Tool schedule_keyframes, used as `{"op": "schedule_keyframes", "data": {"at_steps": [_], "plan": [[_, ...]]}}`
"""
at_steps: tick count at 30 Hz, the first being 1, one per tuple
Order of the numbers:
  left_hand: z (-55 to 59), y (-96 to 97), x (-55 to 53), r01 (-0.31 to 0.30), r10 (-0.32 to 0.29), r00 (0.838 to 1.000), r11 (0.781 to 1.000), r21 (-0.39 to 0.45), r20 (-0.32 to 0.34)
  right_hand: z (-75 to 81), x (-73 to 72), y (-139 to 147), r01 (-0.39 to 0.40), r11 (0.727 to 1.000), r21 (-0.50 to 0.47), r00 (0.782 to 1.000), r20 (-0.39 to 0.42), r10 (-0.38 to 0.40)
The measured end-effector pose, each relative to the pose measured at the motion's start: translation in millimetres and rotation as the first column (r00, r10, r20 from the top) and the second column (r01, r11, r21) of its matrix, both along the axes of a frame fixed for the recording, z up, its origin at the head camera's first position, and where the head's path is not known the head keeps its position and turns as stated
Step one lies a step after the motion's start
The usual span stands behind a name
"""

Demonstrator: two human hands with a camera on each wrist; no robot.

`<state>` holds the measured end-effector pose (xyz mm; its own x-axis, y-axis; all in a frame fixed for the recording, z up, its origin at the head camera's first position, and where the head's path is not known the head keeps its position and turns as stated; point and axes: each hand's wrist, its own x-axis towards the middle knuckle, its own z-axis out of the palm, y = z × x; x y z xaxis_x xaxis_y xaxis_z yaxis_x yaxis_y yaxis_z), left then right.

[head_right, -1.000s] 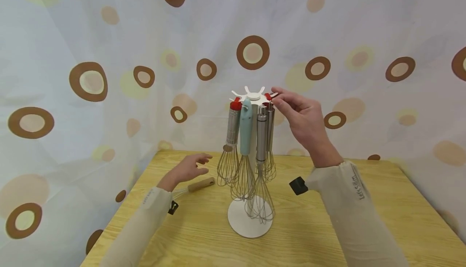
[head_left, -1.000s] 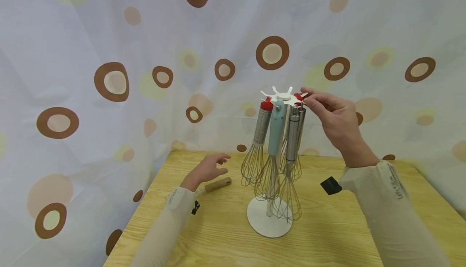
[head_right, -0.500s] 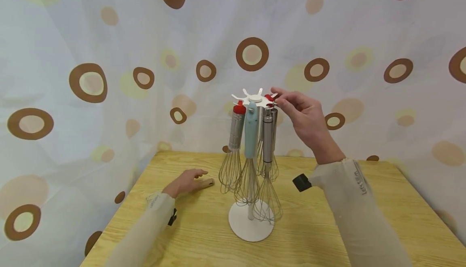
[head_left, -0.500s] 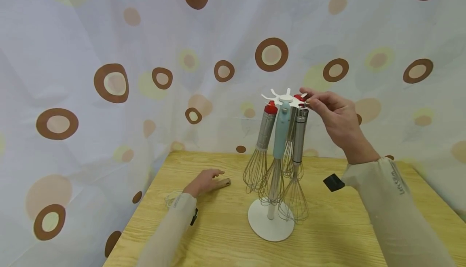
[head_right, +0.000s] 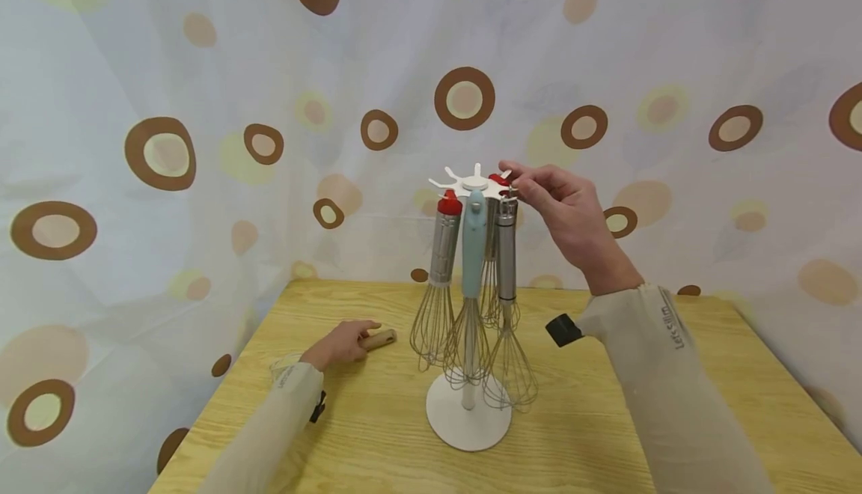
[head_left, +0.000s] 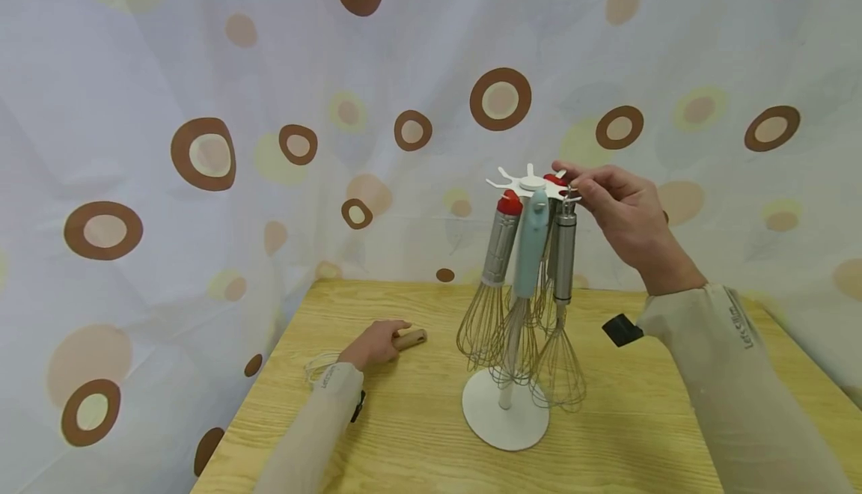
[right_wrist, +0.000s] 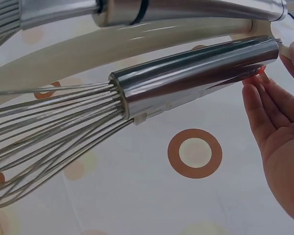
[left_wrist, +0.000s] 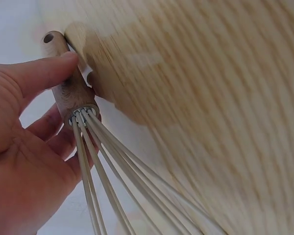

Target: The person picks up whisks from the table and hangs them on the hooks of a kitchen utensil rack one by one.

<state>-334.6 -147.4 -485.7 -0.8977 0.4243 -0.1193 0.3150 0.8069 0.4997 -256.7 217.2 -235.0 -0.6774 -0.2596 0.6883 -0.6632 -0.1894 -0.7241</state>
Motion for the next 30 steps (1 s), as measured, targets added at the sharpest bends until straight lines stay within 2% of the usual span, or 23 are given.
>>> {"op": "schedule_keyframes", "data": {"at_steps": [5,8,10,14,18,23,26,30], "plan": [[-0.5,-0.3,0.6,-0.015,0.013,0.999,0.999,-0.052,-0.04,-1.3,-1.4,0.0,-0.042,0.999,-0.027,0.999,0.006,0.043],[0.1,-0.8,1.2,-0.015,0.011,0.997,0.999,-0.049,-0.073,-1.8,-1.6,0.0,-0.047,0.999,-0.027,0.999,0.0,0.047],[1.6,-0.6,1.4,-0.013,0.01,0.995,0.999,-0.029,-0.097,-1.9,-1.6,0.1,-0.045,0.999,-0.021,0.999,-0.005,0.045],[10.9,2.7,0.9,-0.01,0.018,0.99,0.998,0.063,-0.142,-2.1,-1.3,0.4,-0.036,0.999,-0.011,0.999,-0.01,0.036],[28.2,11.1,0.1,0.009,0.023,0.983,0.984,0.175,-0.18,-1.8,-0.8,0.4,-0.033,0.999,-0.008,0.999,-0.011,0.033],[56.0,24.1,3.4,0.056,0.014,0.972,0.956,0.289,-0.236,-1.6,-0.3,0.0,-0.022,1.0,0.002,1.0,-0.021,0.022],[73.9,32.2,7.9,0.087,0.012,0.964,0.929,0.359,-0.264,-1.5,-0.1,-0.1,-0.03,1.0,0.0,0.999,-0.026,0.03],[98.4,42.9,15.7,0.145,-0.007,0.957,0.88,0.453,-0.291,-1.2,0.1,0.1,-0.047,0.999,-0.009,0.998,-0.031,0.046]]}}
